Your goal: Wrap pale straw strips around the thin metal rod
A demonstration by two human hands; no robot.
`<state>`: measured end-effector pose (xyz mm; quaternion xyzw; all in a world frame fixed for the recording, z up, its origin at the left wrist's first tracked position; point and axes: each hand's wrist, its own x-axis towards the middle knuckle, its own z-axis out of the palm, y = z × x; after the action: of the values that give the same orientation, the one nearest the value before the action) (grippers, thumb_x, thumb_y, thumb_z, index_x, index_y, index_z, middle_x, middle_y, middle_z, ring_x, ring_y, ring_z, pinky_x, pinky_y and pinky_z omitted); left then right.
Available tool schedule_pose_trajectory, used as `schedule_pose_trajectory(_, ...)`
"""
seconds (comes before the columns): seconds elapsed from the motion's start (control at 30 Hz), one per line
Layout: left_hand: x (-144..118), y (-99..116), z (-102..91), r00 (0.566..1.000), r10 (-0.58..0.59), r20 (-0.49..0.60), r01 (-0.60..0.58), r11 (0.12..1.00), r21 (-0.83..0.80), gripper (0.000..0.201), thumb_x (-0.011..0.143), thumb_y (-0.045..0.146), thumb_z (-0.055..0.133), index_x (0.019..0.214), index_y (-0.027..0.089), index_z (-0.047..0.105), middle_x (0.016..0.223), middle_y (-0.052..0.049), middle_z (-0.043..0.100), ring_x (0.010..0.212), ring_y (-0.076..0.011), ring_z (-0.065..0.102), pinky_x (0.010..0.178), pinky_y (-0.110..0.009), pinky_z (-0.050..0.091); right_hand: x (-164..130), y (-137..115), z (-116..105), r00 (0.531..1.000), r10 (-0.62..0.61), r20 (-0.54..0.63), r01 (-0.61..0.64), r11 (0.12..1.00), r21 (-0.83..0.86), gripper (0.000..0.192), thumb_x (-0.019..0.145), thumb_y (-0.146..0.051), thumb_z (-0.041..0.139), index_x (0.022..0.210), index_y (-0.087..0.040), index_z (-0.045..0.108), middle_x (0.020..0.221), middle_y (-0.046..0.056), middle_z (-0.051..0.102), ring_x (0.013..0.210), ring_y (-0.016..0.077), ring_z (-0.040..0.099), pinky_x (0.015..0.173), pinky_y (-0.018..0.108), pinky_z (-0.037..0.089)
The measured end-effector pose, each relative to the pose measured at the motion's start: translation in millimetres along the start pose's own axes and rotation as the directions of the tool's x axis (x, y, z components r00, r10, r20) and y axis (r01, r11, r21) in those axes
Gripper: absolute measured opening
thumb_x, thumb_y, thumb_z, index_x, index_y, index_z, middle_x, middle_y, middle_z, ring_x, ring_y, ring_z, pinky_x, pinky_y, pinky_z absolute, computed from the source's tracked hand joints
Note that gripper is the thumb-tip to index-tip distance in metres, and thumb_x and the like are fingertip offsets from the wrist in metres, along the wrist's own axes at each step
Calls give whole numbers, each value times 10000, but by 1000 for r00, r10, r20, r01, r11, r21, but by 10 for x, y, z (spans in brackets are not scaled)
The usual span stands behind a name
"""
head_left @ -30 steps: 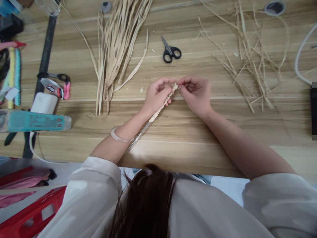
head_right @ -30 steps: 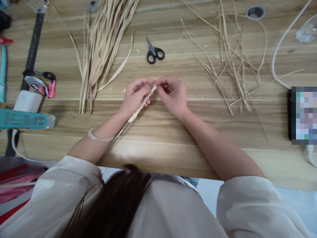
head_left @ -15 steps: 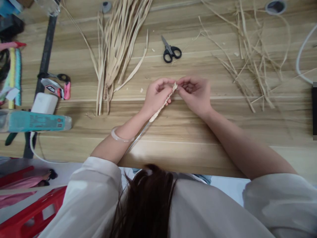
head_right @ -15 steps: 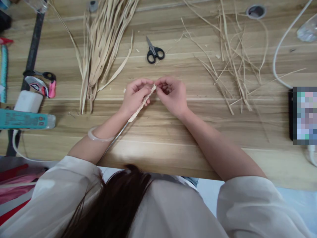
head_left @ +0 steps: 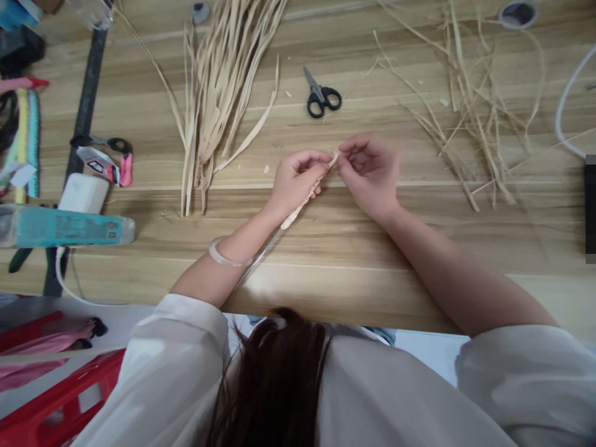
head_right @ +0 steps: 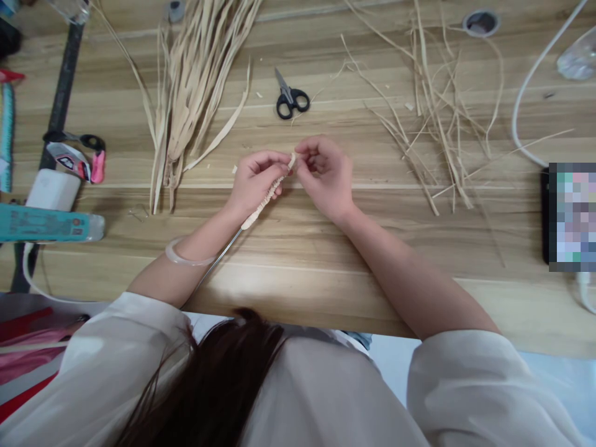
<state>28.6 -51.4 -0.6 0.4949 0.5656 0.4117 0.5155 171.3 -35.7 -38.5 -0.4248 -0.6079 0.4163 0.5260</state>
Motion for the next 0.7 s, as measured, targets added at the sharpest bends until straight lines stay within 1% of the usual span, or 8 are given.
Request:
schedule_pose_trajectory(0.2,1,-3,1,1000,11,0,-11,1000,-7,81,786,163,579,828,149,647,669,20,656,406,-17,492,391,-139,373,-3,-37,-6,999,-35,33,34,999,27,270,742,-456,712,850,-234,601,868,19,601,796,144,613,741,318,551)
schedule_pose_trajectory(0.3,10,-21,1,1000,15,-2,-15,1000,-6,56,789,176,594,810,153,640,627,28,635,406,-21,495,397,-140,372,-6,-68,-4,999,-11,52,9,999,34,300,727,-464,728,879,-234,606,904,26,612,834,152,618,758,318,556)
schedule_pose_trajectory(0.4,15,-40,1,999,35,10,-35,999,-10,34,783,190,617,782,160,633,594,38,607,405,-25,503,404,-144,374,-5,-78,2,997,17,72,-20,999,43,331,724,-467,732,915,-227,608,888,22,625,828,148,624,760,309,558)
schedule_pose_trajectory(0.6,7,-57,4,998,52,28,-53,999,5,32,779,174,605,761,162,628,575,47,586,402,-28,500,408,-148,383,0,-44,-13,998,-13,65,15,999,-31,245,748,-426,720,863,-231,626,833,6,619,804,146,620,759,313,558)
schedule_pose_trajectory(0.7,5,-60,2,998,57,29,-58,998,19,41,781,172,596,778,159,635,580,46,590,405,-26,498,408,-145,383,-3,-48,-21,998,-22,66,24,999,-30,233,748,-426,720,835,-231,627,818,8,613,812,154,615,772,333,556)
